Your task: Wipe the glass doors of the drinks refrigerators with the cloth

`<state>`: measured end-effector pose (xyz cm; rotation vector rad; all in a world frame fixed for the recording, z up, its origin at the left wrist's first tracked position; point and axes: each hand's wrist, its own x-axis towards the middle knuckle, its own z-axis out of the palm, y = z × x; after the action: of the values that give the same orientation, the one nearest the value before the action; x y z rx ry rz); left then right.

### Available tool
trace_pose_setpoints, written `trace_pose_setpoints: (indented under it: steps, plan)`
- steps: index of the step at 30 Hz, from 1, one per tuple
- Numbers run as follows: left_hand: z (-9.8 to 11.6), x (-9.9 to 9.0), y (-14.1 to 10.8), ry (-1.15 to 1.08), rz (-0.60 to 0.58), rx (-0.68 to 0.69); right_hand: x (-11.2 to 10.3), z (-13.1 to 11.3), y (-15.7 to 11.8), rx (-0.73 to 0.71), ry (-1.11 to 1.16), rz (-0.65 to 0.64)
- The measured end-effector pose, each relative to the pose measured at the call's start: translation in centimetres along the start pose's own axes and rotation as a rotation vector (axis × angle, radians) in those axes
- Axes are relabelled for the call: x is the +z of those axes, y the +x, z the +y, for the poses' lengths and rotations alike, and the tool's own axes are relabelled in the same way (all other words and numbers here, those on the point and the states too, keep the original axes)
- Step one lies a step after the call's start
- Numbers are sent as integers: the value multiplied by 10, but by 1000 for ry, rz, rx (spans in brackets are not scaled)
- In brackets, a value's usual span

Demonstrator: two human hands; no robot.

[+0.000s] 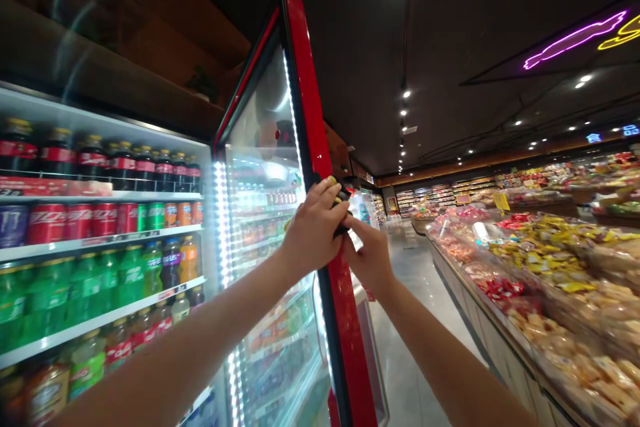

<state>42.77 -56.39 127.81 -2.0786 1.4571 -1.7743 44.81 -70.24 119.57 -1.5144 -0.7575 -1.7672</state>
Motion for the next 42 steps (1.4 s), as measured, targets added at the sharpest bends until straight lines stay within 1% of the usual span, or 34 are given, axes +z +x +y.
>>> trace_pose_setpoints:
  steps: [2, 3, 4, 5, 7, 11, 12, 13, 14, 15, 18, 20, 22, 24, 26, 28, 30, 31, 33, 36, 38, 40, 42]
  plan:
    - [16, 9, -28, 29, 2, 45, -6, -12, -31, -8, -29, -17]
    - [20, 12, -37, 49, 1, 76, -8, -17, -41, -10, -45, -25]
    - [22, 13, -40, 67, -3, 103, -9, -20, -46, -11, -60, -30]
    - [22, 13, -39, 82, -8, 121, -9, -21, -45, -12, -73, -31]
    - [13, 5, -22, 98, -20, 113, -5, -21, -27, -6, -91, -27]
    - [-16, -17, 31, 95, -3, 6, 9, -13, 34, 49, -54, -18]
    - [-21, -20, 37, 84, 0, -12, 12, -12, 43, 72, -32, 8]
    - [-22, -22, 38, 70, 2, -16, 14, -12, 47, 91, -9, 29]
    - [-21, -22, 33, 56, 4, -9, 15, -14, 44, 108, 7, 46]
    - [-17, -20, 23, 46, 7, 4, 14, -16, 35, 123, 18, 50]
    - [4, -11, -25, 54, 36, 42, 6, -27, -11, 163, 44, 13]
    - [17, -5, -53, 64, 61, 56, 1, -32, -40, 178, 76, 23]
    - [20, -4, -64, 53, 64, 74, 1, -36, -52, 186, 101, 46]
    - [14, -11, -56, 31, 59, 77, 5, -37, -43, 193, 127, 46]
    - [1, -22, -40, 6, 66, 51, 14, -39, -22, 209, 177, 59]
    - [-10, -32, -26, -28, 85, 13, 24, -43, -2, 230, 241, 103]
    - [-15, -39, -25, -69, 104, -8, 32, -49, 7, 240, 290, 162]
    - [-14, -40, -31, -88, 113, -16, 34, -53, 6, 241, 306, 174]
    - [-8, -42, -51, -117, 136, -37, 36, -62, -4, 241, 331, 165]
    - [4, -46, -90, -139, 172, -81, 37, -81, -24, 236, 344, 89]
    - [6, -53, -113, -133, 193, -98, 38, -94, -31, 215, 337, 37]
    - [3, -65, -126, -114, 202, -109, 40, -107, -33, 187, 325, -18]
    - [-5, -81, -129, -91, 190, -105, 44, -119, -31, 153, 324, -69]
